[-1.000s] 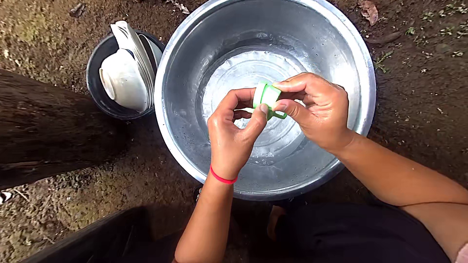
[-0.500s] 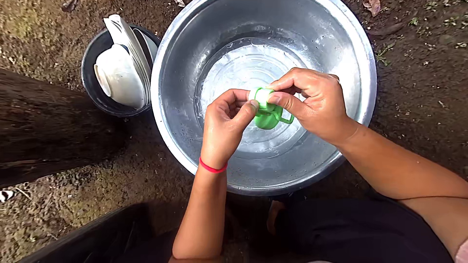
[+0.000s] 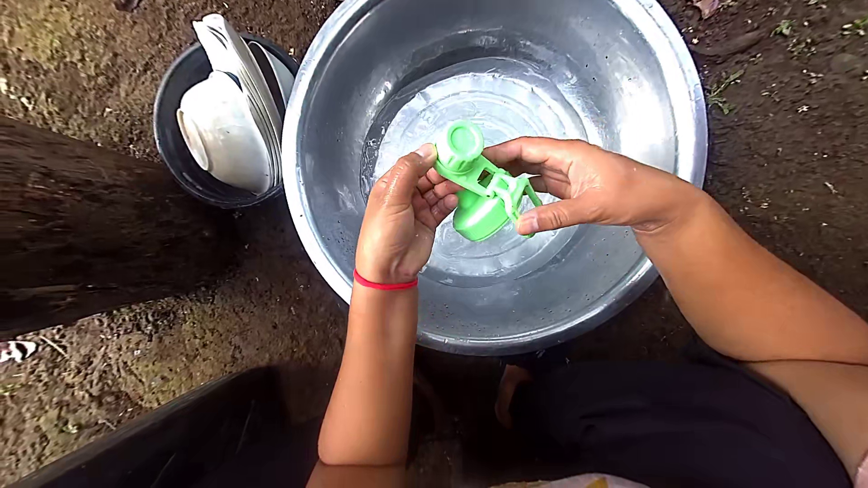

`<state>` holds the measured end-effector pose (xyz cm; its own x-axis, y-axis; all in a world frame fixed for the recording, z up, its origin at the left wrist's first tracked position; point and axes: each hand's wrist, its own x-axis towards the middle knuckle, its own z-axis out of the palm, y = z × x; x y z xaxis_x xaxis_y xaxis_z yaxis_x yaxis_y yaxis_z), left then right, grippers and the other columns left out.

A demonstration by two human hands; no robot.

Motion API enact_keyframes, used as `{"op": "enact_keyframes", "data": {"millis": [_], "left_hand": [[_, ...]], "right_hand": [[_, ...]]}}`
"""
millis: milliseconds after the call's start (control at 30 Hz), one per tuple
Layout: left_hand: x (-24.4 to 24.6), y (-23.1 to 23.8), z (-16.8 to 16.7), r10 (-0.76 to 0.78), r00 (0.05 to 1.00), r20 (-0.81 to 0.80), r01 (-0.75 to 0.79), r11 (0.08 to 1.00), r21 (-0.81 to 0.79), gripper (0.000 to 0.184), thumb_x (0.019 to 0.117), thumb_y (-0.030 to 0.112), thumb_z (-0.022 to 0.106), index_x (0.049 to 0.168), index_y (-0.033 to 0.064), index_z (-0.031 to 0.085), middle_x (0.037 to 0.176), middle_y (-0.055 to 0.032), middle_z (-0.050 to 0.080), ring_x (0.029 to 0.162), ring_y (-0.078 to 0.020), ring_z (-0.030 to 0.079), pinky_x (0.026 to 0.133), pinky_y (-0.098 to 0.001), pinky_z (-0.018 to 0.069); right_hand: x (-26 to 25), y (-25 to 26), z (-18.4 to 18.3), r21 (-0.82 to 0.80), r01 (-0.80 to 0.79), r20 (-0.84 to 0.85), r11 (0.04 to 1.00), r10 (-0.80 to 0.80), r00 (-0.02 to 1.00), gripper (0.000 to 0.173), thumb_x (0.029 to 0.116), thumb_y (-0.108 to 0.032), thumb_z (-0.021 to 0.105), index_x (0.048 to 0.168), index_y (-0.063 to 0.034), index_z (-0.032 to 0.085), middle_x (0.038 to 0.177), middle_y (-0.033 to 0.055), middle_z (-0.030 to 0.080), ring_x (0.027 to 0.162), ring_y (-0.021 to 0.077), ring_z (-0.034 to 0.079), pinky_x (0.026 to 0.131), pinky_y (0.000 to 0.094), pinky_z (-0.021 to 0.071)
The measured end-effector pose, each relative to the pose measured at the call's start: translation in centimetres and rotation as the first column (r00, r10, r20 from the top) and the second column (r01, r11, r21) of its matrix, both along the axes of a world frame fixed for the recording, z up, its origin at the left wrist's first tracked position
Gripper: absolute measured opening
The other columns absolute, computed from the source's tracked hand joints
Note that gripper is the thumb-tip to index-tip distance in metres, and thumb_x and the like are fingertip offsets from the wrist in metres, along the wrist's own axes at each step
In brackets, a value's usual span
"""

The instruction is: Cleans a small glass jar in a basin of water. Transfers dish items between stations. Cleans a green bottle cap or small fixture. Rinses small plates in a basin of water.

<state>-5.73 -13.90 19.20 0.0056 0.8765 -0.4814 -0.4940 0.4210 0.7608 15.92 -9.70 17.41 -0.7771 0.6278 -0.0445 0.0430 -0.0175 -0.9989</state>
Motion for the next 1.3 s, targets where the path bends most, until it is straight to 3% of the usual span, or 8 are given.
{"op": "enact_keyframes", "data": {"millis": [533, 767, 900, 1033, 1100, 1167, 1233, 1300], "left_hand": [[0.2, 0.0, -0.2, -0.041, 0.999, 0.016, 0.04, 0.997, 0.06, 0.041, 0.1119, 0.026, 0.035, 0.081, 0.0165, 0.061, 0.068, 0.0057, 0.061, 0.057, 0.0003, 0.057, 0.056, -0.0131, 0.0495], [0.4, 0.1, -1.7, -0.063, 0.963, -0.263, 0.095, 0.989, 0.109, 0.043, 0.1127, 0.036, 0.029, 0.104, 0.017, 0.066, 0.09, 0.0067, 0.069, 0.082, -0.0045, 0.066, 0.07, -0.0216, 0.054], [-0.1, 1.0, -9.7, 0.026, 0.901, -0.433, -0.131, 0.968, -0.215, 0.044, 0.1099, 0.039, 0.042, 0.137, 0.0091, 0.06, 0.137, -0.008, 0.063, 0.129, -0.0215, 0.055, 0.102, -0.0467, 0.0427], [0.2, -1.6, -23.2, 0.172, 0.656, -0.735, -0.536, 0.791, -0.293, 0.048, 0.1115, 0.029, 0.04, 0.148, -0.0002, 0.048, 0.152, -0.027, 0.047, 0.142, -0.0399, 0.044, 0.116, -0.0555, 0.0345], [3.7, -2.2, -23.8, 0.249, 0.782, -0.572, -0.507, 0.788, -0.35, 0.041, 0.1129, 0.027, 0.036, 0.14, 0.0018, 0.055, 0.137, -0.0193, 0.059, 0.123, -0.0274, 0.057, 0.104, -0.0442, 0.0455], [6.5, -1.6, -22.3, 0.233, 0.966, -0.116, -0.26, 0.875, -0.407, 0.04, 0.1113, 0.033, 0.024, 0.129, 0.0091, 0.052, 0.114, -0.0053, 0.06, 0.094, -0.0137, 0.059, 0.08, -0.0321, 0.0504], [7.3, -0.4, -19.9, 0.097, 0.989, 0.113, -0.056, 0.947, -0.317, 0.046, 0.1116, 0.033, 0.02, 0.133, 0.0059, 0.051, 0.121, -0.0077, 0.064, 0.102, -0.0162, 0.065, 0.087, -0.035, 0.0538], [6.0, 0.8, -17.9, 0.007, 0.992, -0.127, -0.036, 0.973, -0.228, 0.047, 0.1134, 0.025, 0.022, 0.136, -0.0009, 0.054, 0.133, -0.0127, 0.063, 0.118, -0.0172, 0.061, 0.097, -0.036, 0.0476]], "right_hand": [[0.2, -1.1, 2.0, 0.183, 0.044, 0.121, 0.982, -0.067, 0.99, 0.056, 0.0966, -0.017, 0.045, 0.15, 0.0015, 0.044, 0.133, 0.0063, 0.064, 0.116, 0.0015, 0.062, 0.098, 0.0189, 0.0524], [-0.2, -0.5, 1.3, 0.033, 0.242, 0.049, 0.97, -0.243, 0.969, 0.051, 0.102, -0.027, 0.029, 0.142, -0.0028, 0.049, 0.129, 0.0064, 0.066, 0.107, 0.0135, 0.07, 0.083, 0.0312, 0.062], [0.2, 1.4, -2.2, -0.255, 0.521, 0.133, 0.814, -0.505, 0.853, 0.047, 0.1025, -0.019, 0.015, 0.13, -0.0067, 0.052, 0.111, 0.0041, 0.067, 0.085, 0.013, 0.07, 0.071, 0.0313, 0.0596], [2.1, 2.5, -12.0, -0.537, 0.755, 0.425, 0.377, -0.652, 0.628, 0.053, 0.1123, -0.043, 0.023, 0.145, -0.0066, 0.043, 0.117, 0.015, 0.065, 0.087, 0.0236, 0.07, 0.073, 0.0371, 0.0596], [2.6, 1.6, -16.7, -0.52, 0.823, 0.551, 0.227, -0.647, 0.527, 0.054, 0.1123, -0.045, 0.028, 0.15, -0.0068, 0.04, 0.126, 0.0196, 0.06, 0.091, 0.0256, 0.067, 0.075, 0.0375, 0.0578], [2.6, 0.4, -19.5, -0.504, 0.84, 0.578, 0.199, -0.646, 0.499, 0.05, 0.113, -0.04, 0.032, 0.153, -0.0101, 0.039, 0.133, 0.0171, 0.056, 0.095, 0.023, 0.063, 0.079, 0.0364, 0.0539], [2.2, -0.3, -20.4, -0.531, 0.807, 0.5, 0.259, -0.673, 0.545, 0.043, 0.1132, -0.033, 0.034, 0.15, -0.0122, 0.042, 0.129, 0.0116, 0.058, 0.099, 0.0174, 0.062, 0.082, 0.0329, 0.0534], [2.2, -0.2, -20.6, -0.575, 0.755, 0.397, 0.316, -0.699, 0.595, 0.042, 0.1132, -0.025, 0.035, 0.153, -0.0114, 0.037, 0.135, 0.0111, 0.056, 0.109, 0.0171, 0.062, 0.089, 0.0339, 0.0539]]}}
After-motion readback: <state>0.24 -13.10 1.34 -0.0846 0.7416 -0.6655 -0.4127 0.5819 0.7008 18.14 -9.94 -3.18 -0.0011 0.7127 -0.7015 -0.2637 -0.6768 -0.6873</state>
